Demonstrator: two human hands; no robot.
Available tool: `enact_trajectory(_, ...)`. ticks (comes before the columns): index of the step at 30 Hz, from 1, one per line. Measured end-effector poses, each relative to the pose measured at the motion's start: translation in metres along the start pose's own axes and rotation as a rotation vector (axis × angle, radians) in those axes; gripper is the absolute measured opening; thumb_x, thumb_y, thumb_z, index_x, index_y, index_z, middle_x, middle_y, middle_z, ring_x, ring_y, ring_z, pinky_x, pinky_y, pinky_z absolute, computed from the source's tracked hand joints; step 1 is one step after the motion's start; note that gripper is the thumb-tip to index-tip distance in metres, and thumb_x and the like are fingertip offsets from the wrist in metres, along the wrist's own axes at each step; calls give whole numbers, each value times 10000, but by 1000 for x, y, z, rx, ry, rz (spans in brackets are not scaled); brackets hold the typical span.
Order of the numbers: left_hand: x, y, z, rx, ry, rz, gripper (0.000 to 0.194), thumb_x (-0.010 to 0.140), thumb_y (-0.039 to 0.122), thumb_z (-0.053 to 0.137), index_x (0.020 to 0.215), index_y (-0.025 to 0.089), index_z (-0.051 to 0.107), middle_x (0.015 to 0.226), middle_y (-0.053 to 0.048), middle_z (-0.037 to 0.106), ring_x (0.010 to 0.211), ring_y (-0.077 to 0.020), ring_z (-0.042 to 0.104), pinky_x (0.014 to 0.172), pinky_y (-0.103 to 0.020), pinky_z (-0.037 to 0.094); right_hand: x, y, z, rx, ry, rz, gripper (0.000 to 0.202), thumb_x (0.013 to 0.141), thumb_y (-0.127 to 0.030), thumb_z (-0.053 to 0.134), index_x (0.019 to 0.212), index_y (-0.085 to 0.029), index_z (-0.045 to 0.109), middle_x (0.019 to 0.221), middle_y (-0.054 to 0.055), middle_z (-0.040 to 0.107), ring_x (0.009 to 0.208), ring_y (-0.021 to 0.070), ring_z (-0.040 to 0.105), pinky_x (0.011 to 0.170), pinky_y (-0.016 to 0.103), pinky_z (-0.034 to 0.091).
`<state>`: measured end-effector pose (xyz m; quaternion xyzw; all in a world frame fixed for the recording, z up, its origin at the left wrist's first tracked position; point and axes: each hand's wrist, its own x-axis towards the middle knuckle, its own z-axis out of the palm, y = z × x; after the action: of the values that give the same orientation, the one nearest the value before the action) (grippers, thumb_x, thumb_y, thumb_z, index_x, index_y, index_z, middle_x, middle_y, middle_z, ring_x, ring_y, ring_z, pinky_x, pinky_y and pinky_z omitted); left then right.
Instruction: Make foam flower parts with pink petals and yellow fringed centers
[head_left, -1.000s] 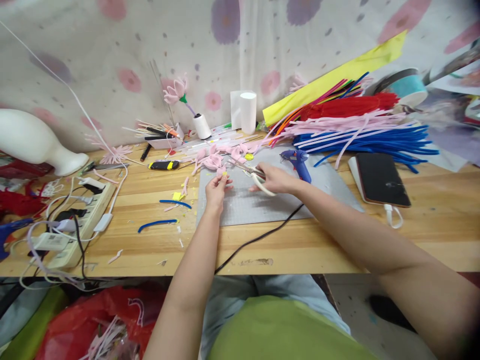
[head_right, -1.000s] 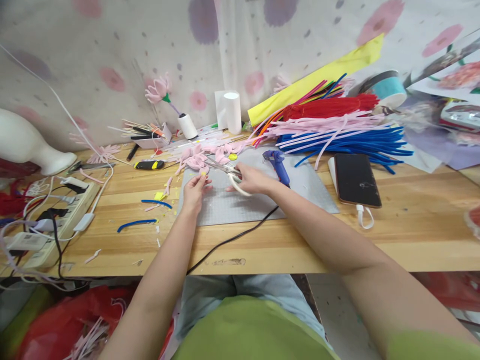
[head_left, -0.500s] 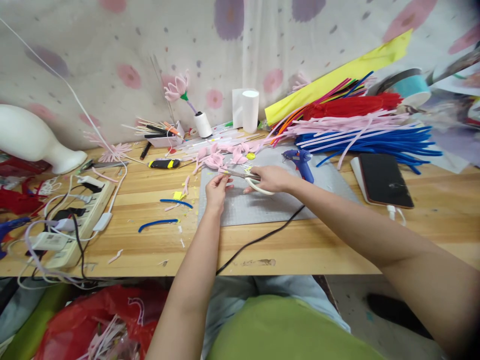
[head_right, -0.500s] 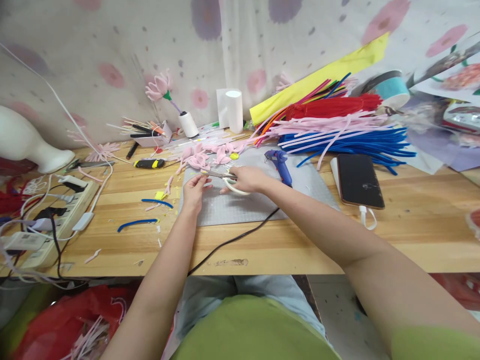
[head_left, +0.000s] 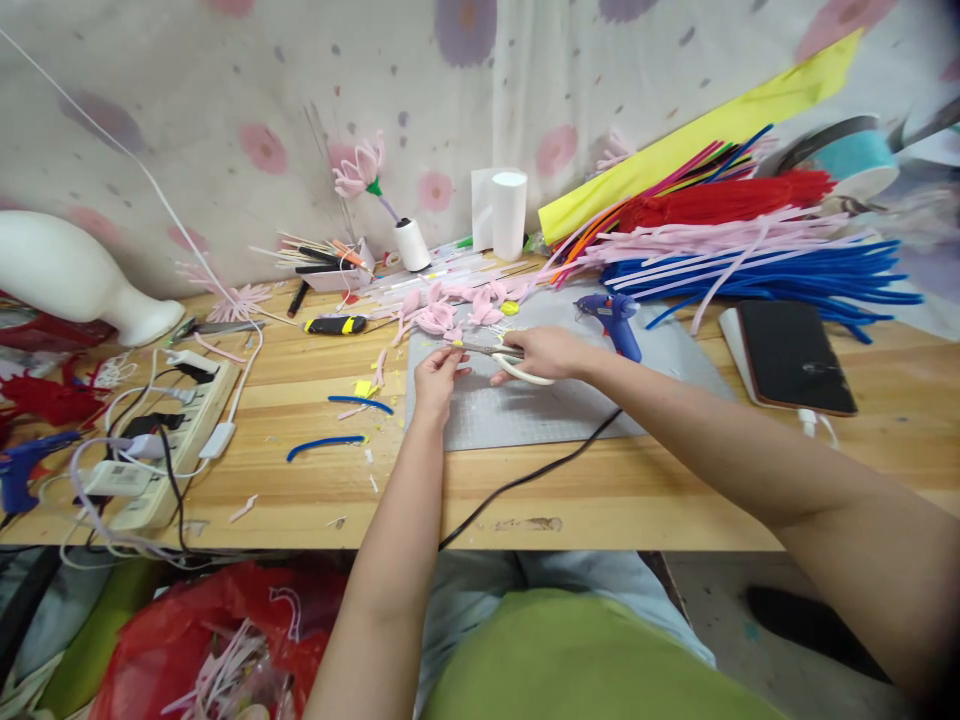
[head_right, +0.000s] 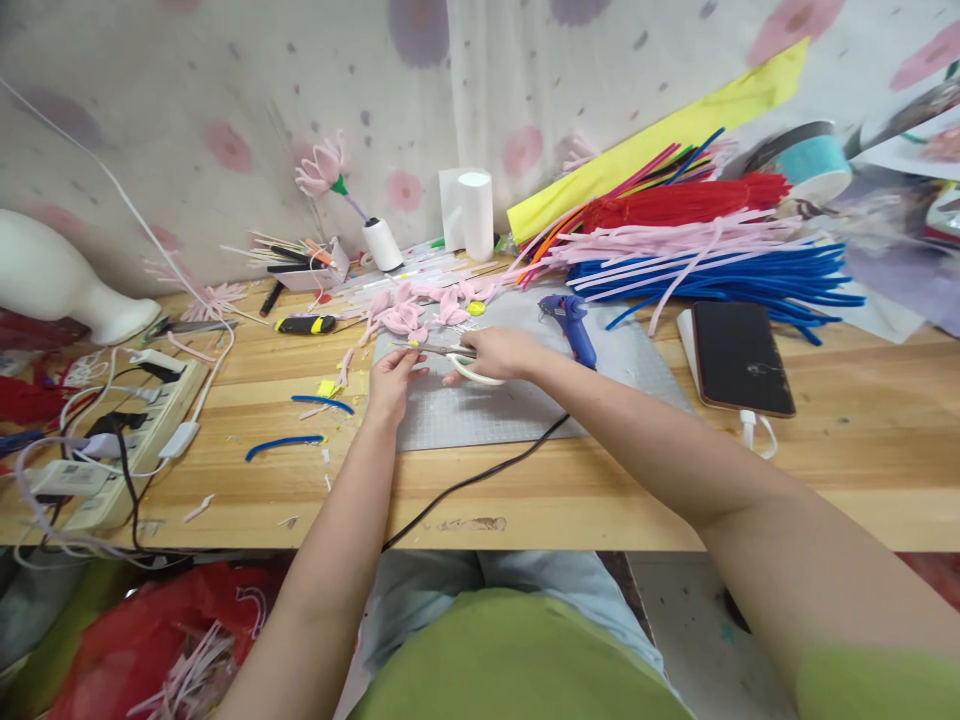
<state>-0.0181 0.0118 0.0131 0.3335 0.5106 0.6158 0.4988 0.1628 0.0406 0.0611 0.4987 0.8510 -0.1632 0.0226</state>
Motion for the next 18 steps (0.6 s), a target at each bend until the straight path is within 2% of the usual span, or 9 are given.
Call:
enact_trajectory(11,3,13,-13,20,-22,-19,171,566,242,767,623,133,648,701,-9,590,687,-124,603,624,-272,518,8,-10,-3,83,-43,-52,669,659,-788,456,959,-207,600,952,96,674,811,234,595,573,267,323)
enact_trajectory(18,6,18,-21,47,-18,-36,108,582,198,737,606,133,653,701,-20,604,678,-126,597,626,-270,509,15,-16,-2,119,-53,-71,602,702,-751,445,885,-202,611,898,74,671,771,204,573,571,256,312)
